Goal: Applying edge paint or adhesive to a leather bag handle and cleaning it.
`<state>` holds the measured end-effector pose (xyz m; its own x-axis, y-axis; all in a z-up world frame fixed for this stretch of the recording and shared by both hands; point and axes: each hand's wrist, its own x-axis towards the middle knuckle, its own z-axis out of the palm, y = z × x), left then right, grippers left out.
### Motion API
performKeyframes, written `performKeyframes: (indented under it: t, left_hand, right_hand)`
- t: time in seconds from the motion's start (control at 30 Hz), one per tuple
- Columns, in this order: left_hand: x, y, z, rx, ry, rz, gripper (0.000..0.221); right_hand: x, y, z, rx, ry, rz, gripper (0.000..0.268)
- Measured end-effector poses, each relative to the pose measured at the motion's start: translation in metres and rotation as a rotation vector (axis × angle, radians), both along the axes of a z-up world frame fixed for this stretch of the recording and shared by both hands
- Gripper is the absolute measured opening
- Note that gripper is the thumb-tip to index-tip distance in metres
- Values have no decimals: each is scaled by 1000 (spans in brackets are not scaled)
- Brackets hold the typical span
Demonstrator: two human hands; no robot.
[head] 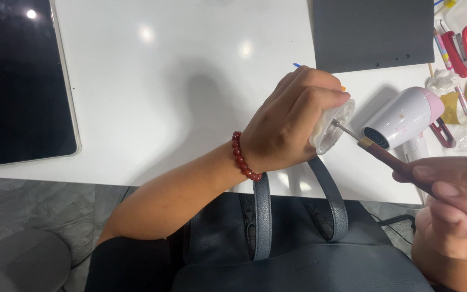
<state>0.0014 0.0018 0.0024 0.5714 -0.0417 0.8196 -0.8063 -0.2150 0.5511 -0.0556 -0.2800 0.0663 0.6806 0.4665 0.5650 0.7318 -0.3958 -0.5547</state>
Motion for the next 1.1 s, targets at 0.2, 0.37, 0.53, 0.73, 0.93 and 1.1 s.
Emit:
performKeyframes:
  t: [0.2, 0.37, 0.53, 0.73, 0.93, 1.1]
  left_hand:
    - [0, -1, -3, 11, -41, 24, 61]
    - [0, -1, -3, 6, -86, 5, 60]
    - [-2, 0, -3, 21, -106, 16, 59]
    - [-3, -1, -4, 26, -135, 21, 56]
    - [-4, 0, -2, 14, -152, 7, 56]
    - [-3, 0, -1, 15, -150, 7, 56]
  right_hand:
    - [-1, -15, -25, 157, -69, 44, 29]
    - [-31, -19, -32, 276, 183, -109, 29]
    - [-23, -15, -27, 278, 174, -126, 31]
    - [-2, -37, -39, 318, 148, -31, 29]
    - [0, -44, -45, 423, 197, -59, 32]
    - [-11, -34, -41, 415, 216, -82, 32]
